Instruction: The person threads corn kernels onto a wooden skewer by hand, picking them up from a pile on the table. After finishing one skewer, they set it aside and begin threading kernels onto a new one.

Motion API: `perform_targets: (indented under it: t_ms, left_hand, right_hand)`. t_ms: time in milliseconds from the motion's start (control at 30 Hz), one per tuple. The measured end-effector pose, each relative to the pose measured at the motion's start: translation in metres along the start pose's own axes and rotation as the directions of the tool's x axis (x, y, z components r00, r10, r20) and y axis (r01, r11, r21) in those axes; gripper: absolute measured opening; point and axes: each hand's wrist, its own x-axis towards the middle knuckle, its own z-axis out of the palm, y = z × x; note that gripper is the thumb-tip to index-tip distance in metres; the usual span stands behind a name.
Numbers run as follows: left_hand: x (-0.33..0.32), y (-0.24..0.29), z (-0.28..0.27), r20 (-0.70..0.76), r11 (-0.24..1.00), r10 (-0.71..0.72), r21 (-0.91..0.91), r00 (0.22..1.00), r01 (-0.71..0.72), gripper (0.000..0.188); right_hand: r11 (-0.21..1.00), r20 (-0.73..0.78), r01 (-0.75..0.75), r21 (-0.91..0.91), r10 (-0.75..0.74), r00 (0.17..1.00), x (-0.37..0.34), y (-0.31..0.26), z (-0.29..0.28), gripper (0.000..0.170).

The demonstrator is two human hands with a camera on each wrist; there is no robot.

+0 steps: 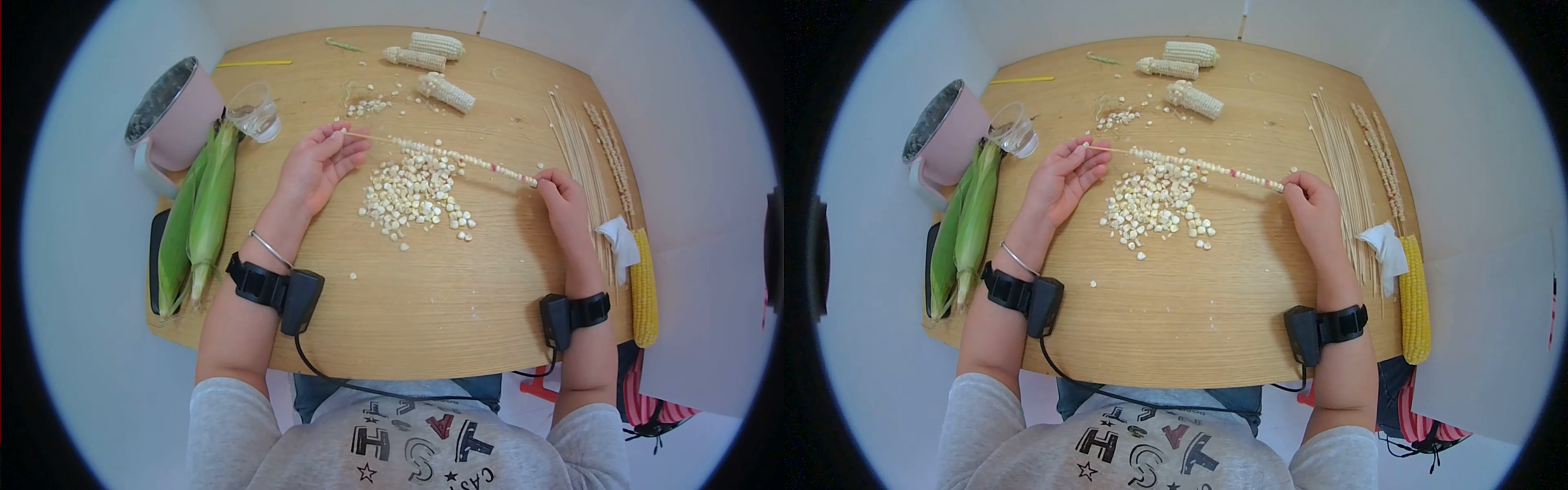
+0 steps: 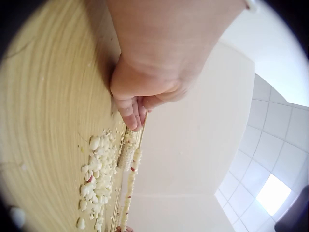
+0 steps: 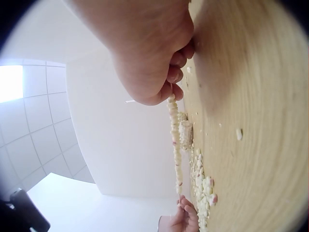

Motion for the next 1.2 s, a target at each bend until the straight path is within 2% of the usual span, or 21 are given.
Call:
perform_targets:
  t_ms: [333,867,1033,1200]
  left_hand:
    - [0.001,-0.0019,-0.0019,0.001,1.0,0.003,-0.03,1.0,-0.003,0.018]
    - [0.0001,-0.0023,-0.0002,-0.025,1.0,0.017,0.003,1.0,-0.017,0.019]
    - [0.0006,-0.0027,0.0009,-0.042,1.0,0.022,0.004,0.999,-0.022,0.02]
    - [0.0022,-0.0033,-0.0027,-0.047,1.0,0.018,-0.024,0.999,-0.019,0.019]
  right_hand:
    - [0.998,0.011,-0.004,-0.066,0.005,1.0,-0.0011,-0.0032,0.0005,0.015]
    - [0.997,0.02,-0.021,-0.075,0.023,1.0,-0.0014,-0.0038,0.001,0.014]
    - [0.999,0.057,-0.029,-0.024,0.03,0.998,-0.0013,-0.0012,0.0014,0.015]
    - [0.998,0.076,-0.029,-0.05,0.033,0.997,-0.0012,0.0007,0.0018,0.015]
